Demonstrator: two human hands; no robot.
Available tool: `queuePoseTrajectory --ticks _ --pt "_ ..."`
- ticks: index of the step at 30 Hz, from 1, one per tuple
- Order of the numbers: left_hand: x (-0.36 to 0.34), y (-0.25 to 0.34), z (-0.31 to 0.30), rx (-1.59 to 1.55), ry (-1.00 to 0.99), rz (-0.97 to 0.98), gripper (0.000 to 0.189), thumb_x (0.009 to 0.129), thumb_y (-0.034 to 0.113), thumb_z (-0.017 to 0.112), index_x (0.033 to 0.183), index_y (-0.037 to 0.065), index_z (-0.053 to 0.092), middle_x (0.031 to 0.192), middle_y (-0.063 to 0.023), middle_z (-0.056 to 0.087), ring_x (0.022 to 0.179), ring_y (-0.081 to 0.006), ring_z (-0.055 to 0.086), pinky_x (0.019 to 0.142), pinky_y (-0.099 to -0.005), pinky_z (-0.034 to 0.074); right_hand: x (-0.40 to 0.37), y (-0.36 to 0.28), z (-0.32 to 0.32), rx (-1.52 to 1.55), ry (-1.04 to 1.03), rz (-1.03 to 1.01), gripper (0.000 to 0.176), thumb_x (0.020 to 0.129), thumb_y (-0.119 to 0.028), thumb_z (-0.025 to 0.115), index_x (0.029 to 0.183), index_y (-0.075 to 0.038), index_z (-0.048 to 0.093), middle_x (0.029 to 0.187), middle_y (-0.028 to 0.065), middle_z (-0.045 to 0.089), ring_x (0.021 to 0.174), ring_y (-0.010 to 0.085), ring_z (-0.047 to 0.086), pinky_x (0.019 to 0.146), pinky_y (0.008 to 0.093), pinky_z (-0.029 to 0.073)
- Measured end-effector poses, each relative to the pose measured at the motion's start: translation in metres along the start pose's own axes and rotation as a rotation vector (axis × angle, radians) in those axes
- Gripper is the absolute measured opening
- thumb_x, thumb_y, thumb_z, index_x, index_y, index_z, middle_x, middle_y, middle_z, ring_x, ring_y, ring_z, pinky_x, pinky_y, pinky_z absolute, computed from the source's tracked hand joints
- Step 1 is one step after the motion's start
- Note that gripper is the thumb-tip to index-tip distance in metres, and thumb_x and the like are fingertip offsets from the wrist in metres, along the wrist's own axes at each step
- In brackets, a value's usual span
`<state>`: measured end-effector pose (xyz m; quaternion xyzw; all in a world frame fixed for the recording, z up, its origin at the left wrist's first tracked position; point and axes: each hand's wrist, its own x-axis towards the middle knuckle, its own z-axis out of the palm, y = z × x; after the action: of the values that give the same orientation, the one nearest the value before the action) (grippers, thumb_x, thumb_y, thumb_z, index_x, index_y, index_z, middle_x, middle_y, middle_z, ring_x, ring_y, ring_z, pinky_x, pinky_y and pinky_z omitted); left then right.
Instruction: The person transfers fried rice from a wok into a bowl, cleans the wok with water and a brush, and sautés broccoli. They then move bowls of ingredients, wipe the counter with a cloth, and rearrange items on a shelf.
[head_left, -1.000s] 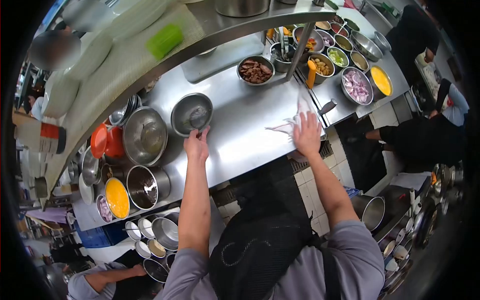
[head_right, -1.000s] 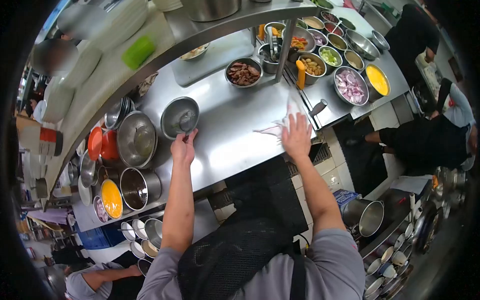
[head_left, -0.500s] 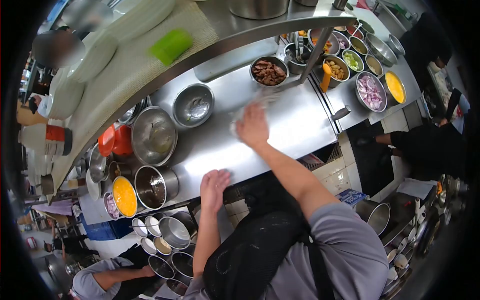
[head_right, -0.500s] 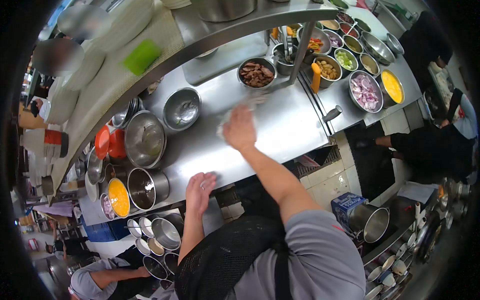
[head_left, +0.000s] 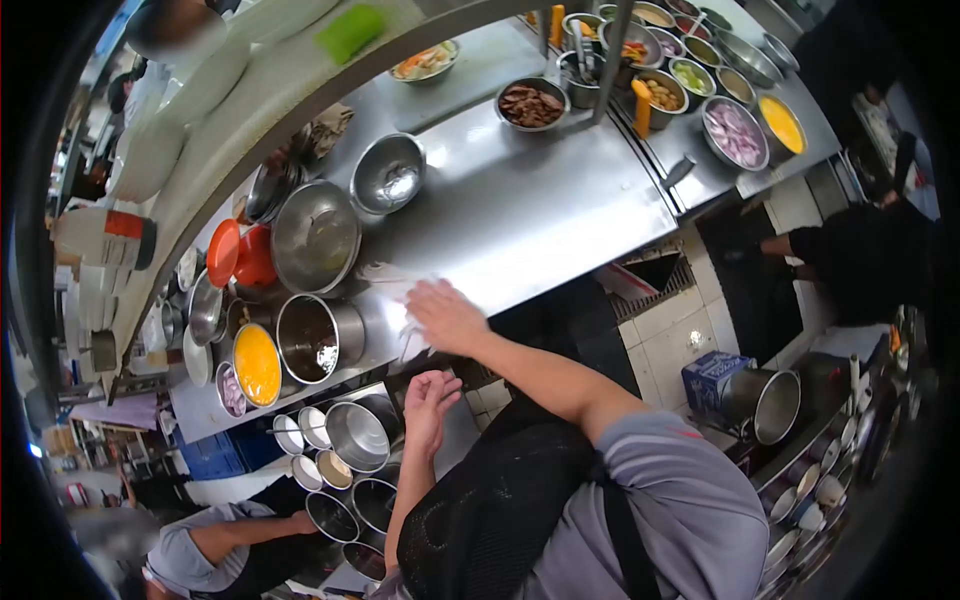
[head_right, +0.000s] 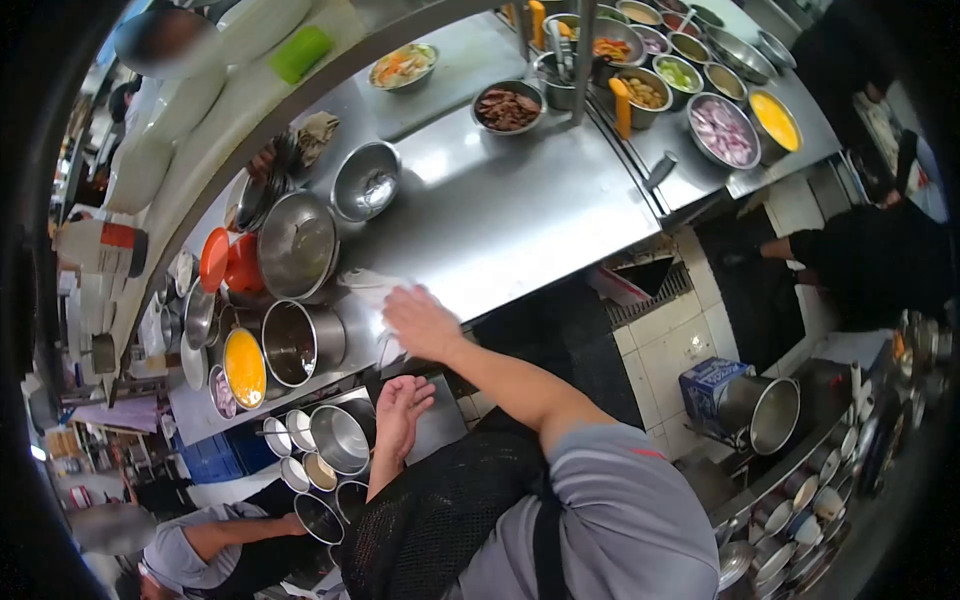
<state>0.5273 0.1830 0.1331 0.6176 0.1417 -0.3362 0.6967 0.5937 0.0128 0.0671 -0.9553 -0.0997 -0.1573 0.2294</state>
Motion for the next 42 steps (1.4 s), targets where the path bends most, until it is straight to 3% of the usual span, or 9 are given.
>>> queuePoseTrajectory --ticks 1,2,3,10,14,28,33,37,42 --pt "0.001 -0.005 -0.001 0.006 -0.018 -0.005 0.024 0.097 0.022 0.059 0.112 0.005 0.051 0.112 -0.0124 0.061 0.102 -0.0252 0.064 0.085 -0.0351 0.052 -0.015 0.017 -0.009 -0.047 0.041 0.090 0.055 0.085 -0.037 0.060 0.131 -0.007 0.053 0.143 0.0116 0.046 0.137 0.0271 0.035 0.113 0.0476 0.025" --pt "0.002 -0.011 -0.003 0.043 -0.032 -0.009 0.023 0.097 0.021 0.059 0.112 0.005 0.051 0.112 -0.0120 0.061 0.102 -0.0246 0.064 0.084 -0.0348 0.052 -0.016 0.026 -0.068 -0.014 -0.162 0.285 0.053 0.085 -0.036 0.060 0.130 -0.008 0.054 0.141 0.0111 0.047 0.136 0.0282 0.036 0.113 0.0491 0.026" --pt "0.002 -0.015 -0.003 0.079 -0.047 -0.012 0.023 0.097 0.021 0.059 0.112 0.005 0.052 0.111 -0.0117 0.061 0.102 -0.0239 0.064 0.084 -0.0345 0.052 -0.042 0.055 -0.050 -0.221 0.104 0.321 0.053 0.086 -0.036 0.060 0.129 -0.006 0.054 0.139 0.0125 0.049 0.135 0.0294 0.036 0.112 0.0502 0.027" --pt "0.000 -0.023 -0.005 0.180 -0.087 -0.028 0.021 0.097 0.020 0.060 0.110 0.005 0.053 0.109 -0.0103 0.062 0.100 -0.0211 0.064 0.083 -0.0322 0.053 -0.140 0.216 -0.135 -0.631 0.457 0.882 0.052 0.091 -0.033 0.056 0.131 -0.001 0.051 0.141 0.0196 0.046 0.136 0.0350 0.036 0.111 0.0513 0.028" --pt "-0.006 -0.025 -0.014 0.164 -0.093 -0.006 0.022 0.097 0.020 0.060 0.110 0.005 0.052 0.112 -0.0100 0.060 0.101 -0.0203 0.064 0.084 -0.0309 0.052 -0.105 0.190 -0.122 -0.639 0.399 1.128 0.056 0.095 -0.036 0.048 0.138 -0.002 0.046 0.147 0.0199 0.041 0.141 0.0354 0.030 0.115 0.0510 0.022" --pt "-0.043 -0.043 -0.046 0.191 0.039 0.083 0.022 0.097 0.021 0.060 0.110 0.005 0.053 0.114 -0.0099 0.059 0.102 -0.0195 0.062 0.083 -0.0305 0.051 0.065 -0.027 0.032 -0.151 -0.033 0.093 0.057 0.094 -0.036 0.049 0.139 -0.002 0.044 0.150 0.0141 0.037 0.141 0.0321 0.029 0.114 0.0513 0.024" --pt "-0.054 -0.053 -0.054 0.197 0.061 0.080 0.024 0.097 0.021 0.060 0.112 0.005 0.052 0.112 -0.0078 0.059 0.103 -0.0190 0.061 0.084 -0.0309 0.050 0.093 -0.035 0.036 -0.062 -0.086 0.039 0.053 0.089 -0.028 0.055 0.136 -0.006 0.048 0.146 0.0105 0.042 0.140 0.0295 0.031 0.114 0.0498 0.026" --pt "-0.058 -0.057 -0.055 0.220 0.073 0.059 0.025 0.097 0.020 0.061 0.113 0.004 0.052 0.113 -0.0078 0.058 0.102 -0.0192 0.062 0.084 -0.0310 0.050 0.109 -0.019 0.043 0.045 -0.199 -0.199 0.048 0.083 -0.023 0.059 0.129 -0.011 0.056 0.142 0.0046 0.047 0.139 0.0259 0.034 0.114 0.0500 0.026" --pt "-0.061 -0.061 -0.057 0.277 0.045 0.083 0.024 0.097 0.018 0.059 0.114 0.003 0.051 0.113 -0.0083 0.058 0.102 -0.0189 0.062 0.084 -0.0311 0.049 0.073 -0.032 0.035 0.023 -0.213 -0.334 0.042 0.081 -0.024 0.060 0.122 -0.013 0.061 0.136 0.0038 0.051 0.135 0.0255 0.037 0.114 0.0493 0.028"
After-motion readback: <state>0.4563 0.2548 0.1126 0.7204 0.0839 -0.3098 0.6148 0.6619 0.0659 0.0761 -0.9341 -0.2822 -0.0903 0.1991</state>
